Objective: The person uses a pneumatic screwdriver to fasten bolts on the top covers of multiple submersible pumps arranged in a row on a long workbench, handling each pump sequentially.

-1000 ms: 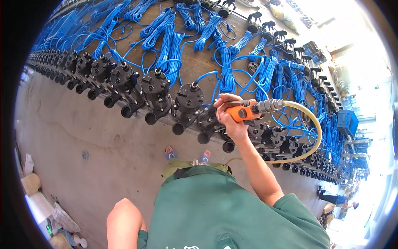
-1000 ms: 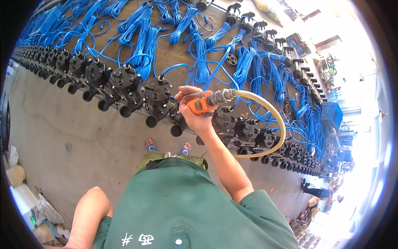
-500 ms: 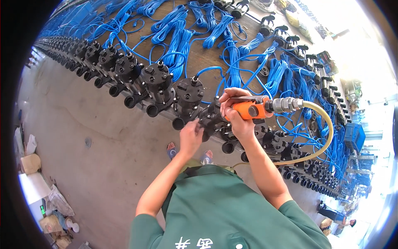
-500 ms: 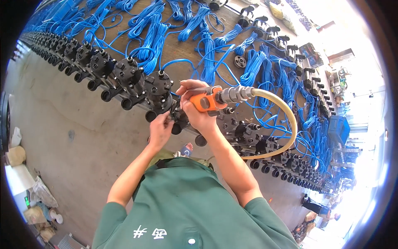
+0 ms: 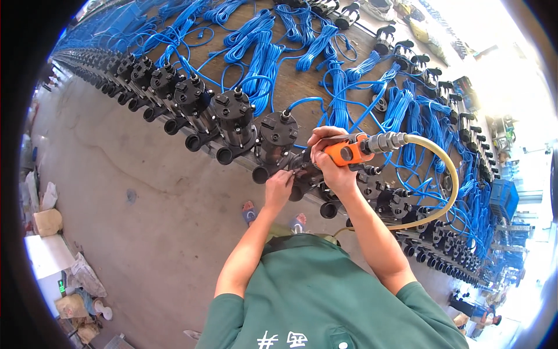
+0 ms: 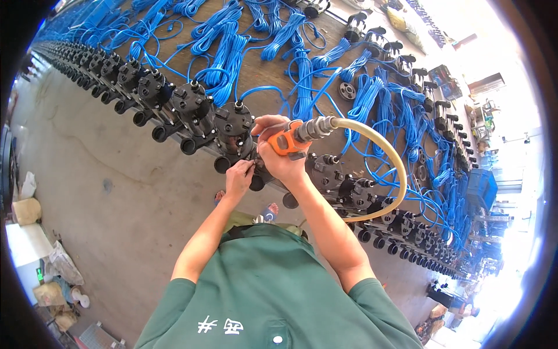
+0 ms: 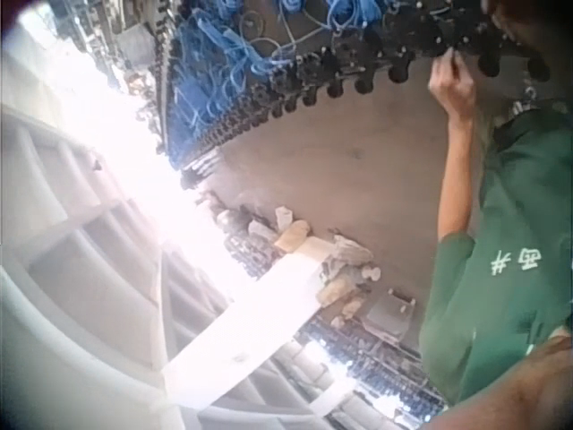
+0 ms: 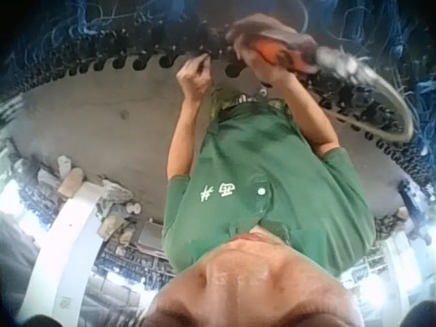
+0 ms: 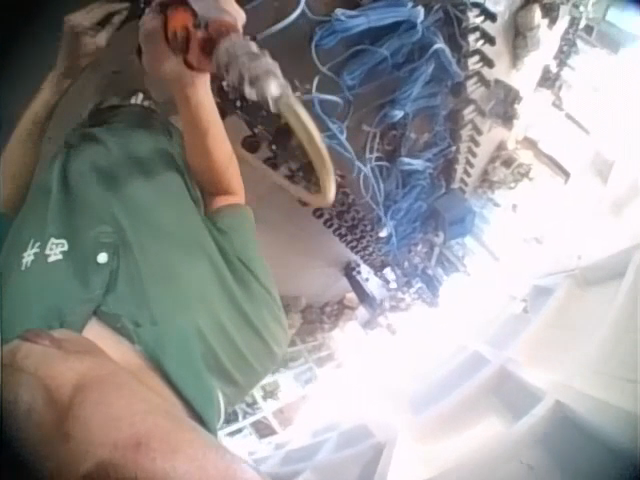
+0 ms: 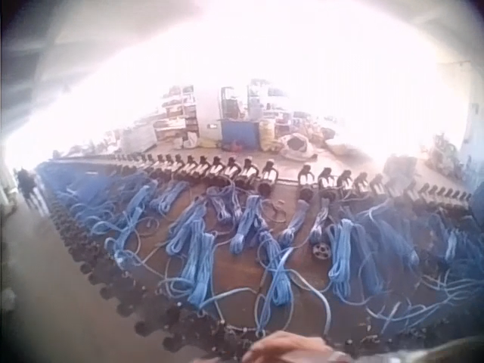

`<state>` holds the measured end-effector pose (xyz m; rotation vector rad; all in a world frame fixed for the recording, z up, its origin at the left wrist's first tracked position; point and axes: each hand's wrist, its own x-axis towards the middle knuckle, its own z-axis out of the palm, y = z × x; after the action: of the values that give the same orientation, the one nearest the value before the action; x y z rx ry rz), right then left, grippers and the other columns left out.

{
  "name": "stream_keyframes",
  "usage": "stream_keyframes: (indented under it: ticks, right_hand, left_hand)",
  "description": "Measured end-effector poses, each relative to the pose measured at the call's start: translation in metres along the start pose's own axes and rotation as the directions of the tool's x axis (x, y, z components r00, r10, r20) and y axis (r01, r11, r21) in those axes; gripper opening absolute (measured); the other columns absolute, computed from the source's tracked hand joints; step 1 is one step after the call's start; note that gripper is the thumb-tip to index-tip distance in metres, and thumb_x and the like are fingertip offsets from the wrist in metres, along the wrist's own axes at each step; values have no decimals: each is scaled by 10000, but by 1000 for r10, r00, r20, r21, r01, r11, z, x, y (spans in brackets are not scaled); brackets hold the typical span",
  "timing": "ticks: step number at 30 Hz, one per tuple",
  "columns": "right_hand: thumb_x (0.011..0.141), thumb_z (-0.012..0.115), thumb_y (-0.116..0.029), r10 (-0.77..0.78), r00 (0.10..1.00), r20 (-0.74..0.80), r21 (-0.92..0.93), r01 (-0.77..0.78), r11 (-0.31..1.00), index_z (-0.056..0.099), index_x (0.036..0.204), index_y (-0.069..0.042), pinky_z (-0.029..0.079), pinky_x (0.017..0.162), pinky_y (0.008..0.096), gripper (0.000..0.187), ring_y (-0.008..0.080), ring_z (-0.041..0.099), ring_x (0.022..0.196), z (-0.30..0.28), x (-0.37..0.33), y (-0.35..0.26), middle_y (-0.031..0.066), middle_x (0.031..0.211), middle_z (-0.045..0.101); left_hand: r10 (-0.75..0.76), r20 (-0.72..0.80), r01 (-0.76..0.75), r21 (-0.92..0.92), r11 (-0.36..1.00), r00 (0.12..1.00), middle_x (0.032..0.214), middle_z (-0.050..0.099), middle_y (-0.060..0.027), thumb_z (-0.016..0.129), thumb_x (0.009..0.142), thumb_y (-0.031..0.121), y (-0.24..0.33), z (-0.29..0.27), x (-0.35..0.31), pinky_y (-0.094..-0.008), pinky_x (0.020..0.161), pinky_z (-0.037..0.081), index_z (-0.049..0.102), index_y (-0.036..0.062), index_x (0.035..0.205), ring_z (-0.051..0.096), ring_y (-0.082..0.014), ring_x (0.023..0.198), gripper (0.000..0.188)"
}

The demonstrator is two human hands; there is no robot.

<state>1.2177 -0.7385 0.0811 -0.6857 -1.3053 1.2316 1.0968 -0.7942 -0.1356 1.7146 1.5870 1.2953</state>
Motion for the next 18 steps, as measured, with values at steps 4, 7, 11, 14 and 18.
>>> stream_keyframes:
  ticks: [4,7,11,14,18]
  right_hand:
    - [774,602,46,40,999,1,-64,-39,997,622,1040,26,528,675,261,267,123,636,768,-4,4,8,91,897,666]
    - [774,609,24,-36,995,97,-156,51,986,637,1100,25,518,667,247,327,119,631,788,5,13,1,105,951,680]
    - [785,632,-11,21,997,77,-113,-13,994,635,1126,22,514,673,246,343,102,619,759,0,8,-17,106,956,679]
    - [800,609,56,-55,996,-63,-59,51,997,673,1058,6,531,686,248,270,116,648,748,-31,-2,-67,106,924,693]
    - [817,591,23,-300,888,-348,-61,298,953,582,1135,5,525,606,265,319,148,632,644,-84,-15,-88,176,975,637]
  left_hand:
    - [18,9,-18,1,1000,1000,908,701,-159,671,854,25,1,3,2,-367,719,546,719,-16,993,690,-338,813,153]
    - [8,46,-10,32,999,999,909,696,-154,663,855,42,-2,-3,5,-388,705,535,710,-20,963,680,-342,803,134]
    - [-68,82,63,54,997,994,844,679,-117,675,862,35,19,-26,19,-330,658,503,704,-23,935,634,-245,739,98]
    - [-124,-41,124,-12,992,991,796,666,-89,683,868,30,81,-74,54,-286,624,479,700,-25,915,600,-172,691,75]
    - [86,79,-91,63,994,993,731,648,-52,695,875,23,176,-121,205,-228,577,447,695,-28,887,554,-75,628,53]
